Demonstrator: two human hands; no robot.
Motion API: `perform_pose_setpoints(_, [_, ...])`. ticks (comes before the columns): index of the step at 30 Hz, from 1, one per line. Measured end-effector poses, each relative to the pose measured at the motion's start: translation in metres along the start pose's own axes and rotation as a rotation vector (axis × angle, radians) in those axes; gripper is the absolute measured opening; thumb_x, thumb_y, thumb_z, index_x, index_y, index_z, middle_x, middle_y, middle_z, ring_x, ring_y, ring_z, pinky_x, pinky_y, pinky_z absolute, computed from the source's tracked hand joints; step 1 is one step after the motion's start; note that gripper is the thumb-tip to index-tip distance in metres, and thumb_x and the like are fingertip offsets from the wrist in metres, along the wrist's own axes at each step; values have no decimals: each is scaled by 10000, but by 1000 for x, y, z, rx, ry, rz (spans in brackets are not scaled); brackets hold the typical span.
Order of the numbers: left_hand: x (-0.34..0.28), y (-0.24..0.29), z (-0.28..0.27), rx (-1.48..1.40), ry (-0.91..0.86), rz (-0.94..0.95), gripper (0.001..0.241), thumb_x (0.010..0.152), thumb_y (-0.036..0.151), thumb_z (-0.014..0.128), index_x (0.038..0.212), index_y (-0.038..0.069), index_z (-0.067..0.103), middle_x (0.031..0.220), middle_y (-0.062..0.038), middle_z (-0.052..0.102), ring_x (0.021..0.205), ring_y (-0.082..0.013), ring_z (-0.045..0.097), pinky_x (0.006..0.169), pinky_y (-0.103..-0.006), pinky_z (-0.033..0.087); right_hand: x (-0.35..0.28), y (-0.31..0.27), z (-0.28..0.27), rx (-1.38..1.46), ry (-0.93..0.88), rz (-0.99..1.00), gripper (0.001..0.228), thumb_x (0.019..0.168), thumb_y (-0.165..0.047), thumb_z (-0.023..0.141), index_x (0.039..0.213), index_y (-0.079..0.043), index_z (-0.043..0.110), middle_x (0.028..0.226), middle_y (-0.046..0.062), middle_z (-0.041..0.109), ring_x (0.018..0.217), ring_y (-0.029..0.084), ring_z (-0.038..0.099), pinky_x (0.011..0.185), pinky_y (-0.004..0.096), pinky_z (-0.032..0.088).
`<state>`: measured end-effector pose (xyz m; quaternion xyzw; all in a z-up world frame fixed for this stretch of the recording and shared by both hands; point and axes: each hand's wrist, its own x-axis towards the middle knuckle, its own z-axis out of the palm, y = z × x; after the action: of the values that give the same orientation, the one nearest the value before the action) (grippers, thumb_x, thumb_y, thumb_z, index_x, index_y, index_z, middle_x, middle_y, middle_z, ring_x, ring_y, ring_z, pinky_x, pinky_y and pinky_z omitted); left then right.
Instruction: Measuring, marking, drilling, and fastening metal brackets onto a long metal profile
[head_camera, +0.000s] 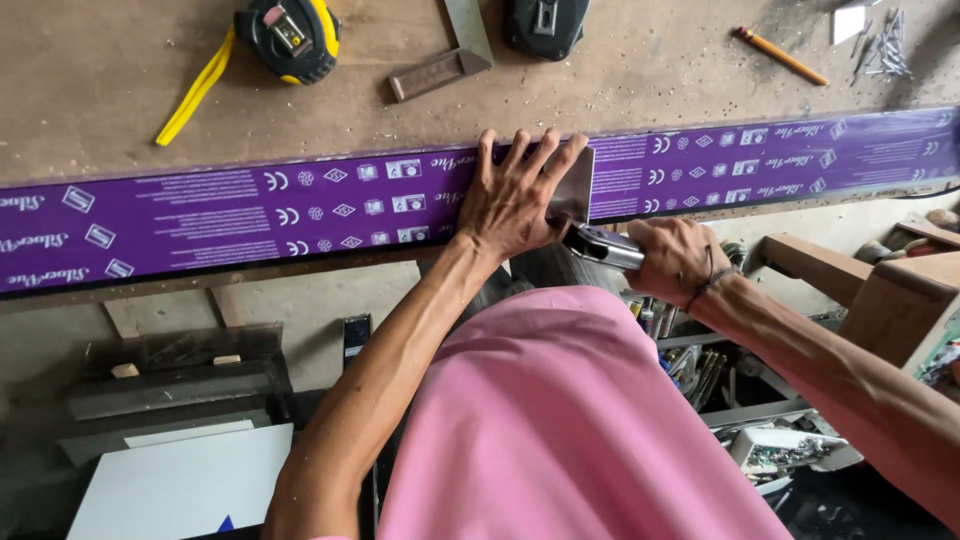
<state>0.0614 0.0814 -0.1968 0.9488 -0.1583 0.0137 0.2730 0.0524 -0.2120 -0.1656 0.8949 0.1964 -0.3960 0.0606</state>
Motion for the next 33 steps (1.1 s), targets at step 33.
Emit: perform_pose_setpoints(33, [-11, -29, 16, -103, -137, 188, 1307, 698, 1019, 396, 1594, 70, 323, 1567, -155, 417, 1393, -306, 495, 1163, -665, 298, -168, 55, -7, 344, -46, 473, 477, 980, -599, 459, 1027, -175, 673, 898, 133, 756, 676, 319, 695, 545, 441, 504])
